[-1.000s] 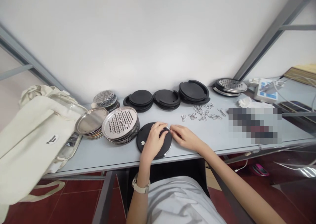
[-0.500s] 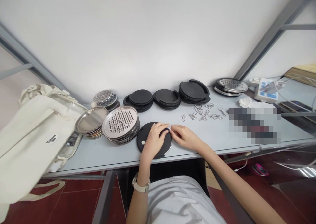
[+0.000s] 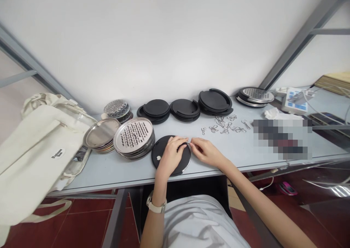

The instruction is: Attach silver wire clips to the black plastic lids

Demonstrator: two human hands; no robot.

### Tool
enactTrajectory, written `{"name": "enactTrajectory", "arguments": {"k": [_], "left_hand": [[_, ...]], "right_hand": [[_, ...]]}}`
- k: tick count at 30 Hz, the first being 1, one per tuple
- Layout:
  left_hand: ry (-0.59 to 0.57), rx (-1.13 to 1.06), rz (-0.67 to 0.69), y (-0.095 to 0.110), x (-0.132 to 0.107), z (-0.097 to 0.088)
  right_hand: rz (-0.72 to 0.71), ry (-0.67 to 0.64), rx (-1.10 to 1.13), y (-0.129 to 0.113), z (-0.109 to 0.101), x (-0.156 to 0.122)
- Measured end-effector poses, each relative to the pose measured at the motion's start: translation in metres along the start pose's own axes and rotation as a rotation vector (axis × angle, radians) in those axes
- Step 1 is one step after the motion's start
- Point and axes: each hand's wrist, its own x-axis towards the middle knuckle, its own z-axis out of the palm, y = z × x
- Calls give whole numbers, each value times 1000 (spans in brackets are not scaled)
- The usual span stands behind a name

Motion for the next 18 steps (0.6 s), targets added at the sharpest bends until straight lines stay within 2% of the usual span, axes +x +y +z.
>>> {"name": "enactTrajectory", "arguments": {"k": [9, 18], "left_hand": [[28, 2, 3, -2, -1, 2], [27, 12, 3, -1, -1, 1]], "right_hand": [[-7, -58, 21, 5, 2, 0], [-9, -61, -26, 4, 2, 1]]}}
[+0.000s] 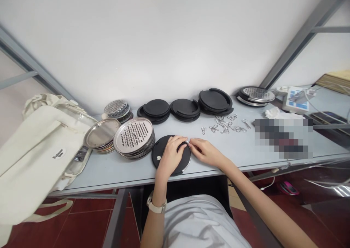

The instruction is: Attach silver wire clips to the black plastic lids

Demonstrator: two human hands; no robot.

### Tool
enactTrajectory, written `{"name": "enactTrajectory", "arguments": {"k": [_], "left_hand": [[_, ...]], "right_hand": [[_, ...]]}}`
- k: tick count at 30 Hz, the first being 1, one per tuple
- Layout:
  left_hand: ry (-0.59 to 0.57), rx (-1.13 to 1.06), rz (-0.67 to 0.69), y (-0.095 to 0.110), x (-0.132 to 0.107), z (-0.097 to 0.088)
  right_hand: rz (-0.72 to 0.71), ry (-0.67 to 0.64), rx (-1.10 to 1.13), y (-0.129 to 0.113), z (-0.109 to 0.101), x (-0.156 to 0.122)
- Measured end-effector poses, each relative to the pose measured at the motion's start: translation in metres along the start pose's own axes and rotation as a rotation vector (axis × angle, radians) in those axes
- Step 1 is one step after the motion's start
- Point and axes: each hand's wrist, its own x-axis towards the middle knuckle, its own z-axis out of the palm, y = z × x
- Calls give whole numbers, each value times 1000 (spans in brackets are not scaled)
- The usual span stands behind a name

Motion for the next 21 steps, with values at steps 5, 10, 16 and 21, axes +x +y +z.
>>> {"name": "enactTrajectory", "arguments": {"k": [5, 10, 16, 21], "left_hand": [[3, -4, -1, 0, 0, 0], [2, -7, -9, 0, 1, -1], [-1, -21, -3, 0, 1, 0], [-22, -12, -24, 0, 2, 1]], "right_hand": [[-9, 20, -15, -1, 1, 0], [-21, 32, -40, -1, 2, 0], [-32, 51, -57, -1, 3, 0], [-10, 116, -4, -4, -2, -1]]}}
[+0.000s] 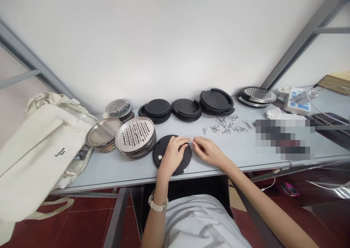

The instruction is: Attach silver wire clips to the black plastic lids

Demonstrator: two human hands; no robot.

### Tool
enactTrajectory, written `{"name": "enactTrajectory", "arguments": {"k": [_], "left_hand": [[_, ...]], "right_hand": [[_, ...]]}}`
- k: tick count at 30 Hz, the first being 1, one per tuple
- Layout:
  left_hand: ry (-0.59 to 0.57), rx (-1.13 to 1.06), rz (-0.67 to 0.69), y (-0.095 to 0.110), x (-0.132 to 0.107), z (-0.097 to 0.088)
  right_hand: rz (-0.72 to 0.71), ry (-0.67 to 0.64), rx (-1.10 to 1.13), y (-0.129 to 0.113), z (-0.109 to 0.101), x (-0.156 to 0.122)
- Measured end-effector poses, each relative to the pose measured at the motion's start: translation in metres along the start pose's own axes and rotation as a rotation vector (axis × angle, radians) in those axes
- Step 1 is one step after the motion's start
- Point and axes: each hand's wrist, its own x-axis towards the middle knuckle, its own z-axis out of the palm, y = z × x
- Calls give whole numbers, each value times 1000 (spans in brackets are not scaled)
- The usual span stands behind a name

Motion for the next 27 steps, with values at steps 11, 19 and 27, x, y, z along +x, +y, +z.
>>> {"name": "enactTrajectory", "arguments": {"k": [11, 19, 27], "left_hand": [[39, 0, 26, -2, -2, 0], [37, 1, 32, 0, -2, -1], [39, -11, 22, 0, -1, -2]], "right_hand": [[10, -118, -47, 6, 6, 2], [6, -111, -53, 6, 4, 0], [3, -106, -61, 4, 3, 0]]}}
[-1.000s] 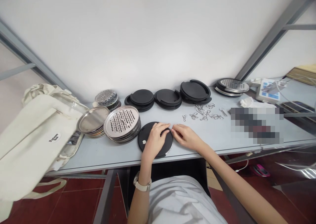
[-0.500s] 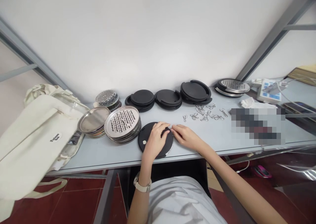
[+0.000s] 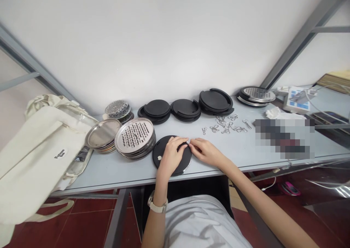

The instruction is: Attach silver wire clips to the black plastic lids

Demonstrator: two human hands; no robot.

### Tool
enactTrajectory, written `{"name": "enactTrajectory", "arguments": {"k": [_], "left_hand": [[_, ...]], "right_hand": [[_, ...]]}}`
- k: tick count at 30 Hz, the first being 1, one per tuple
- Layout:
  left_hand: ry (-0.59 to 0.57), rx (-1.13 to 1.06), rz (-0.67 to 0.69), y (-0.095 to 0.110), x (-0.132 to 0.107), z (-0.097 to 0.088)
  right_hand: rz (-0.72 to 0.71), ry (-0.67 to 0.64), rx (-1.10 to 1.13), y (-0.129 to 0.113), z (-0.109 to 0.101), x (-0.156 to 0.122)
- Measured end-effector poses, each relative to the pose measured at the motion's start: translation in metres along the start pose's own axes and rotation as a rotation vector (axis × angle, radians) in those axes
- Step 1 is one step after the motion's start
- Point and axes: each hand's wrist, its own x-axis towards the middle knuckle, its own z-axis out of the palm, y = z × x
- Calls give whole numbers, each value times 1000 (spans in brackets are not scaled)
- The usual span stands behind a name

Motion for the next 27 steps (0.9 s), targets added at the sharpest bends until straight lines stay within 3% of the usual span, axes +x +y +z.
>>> {"name": "enactTrajectory", "arguments": {"k": [27], "left_hand": [[-13, 40, -12, 4, 0, -1]], "right_hand": [[-15, 4, 14, -4, -2, 1]]}}
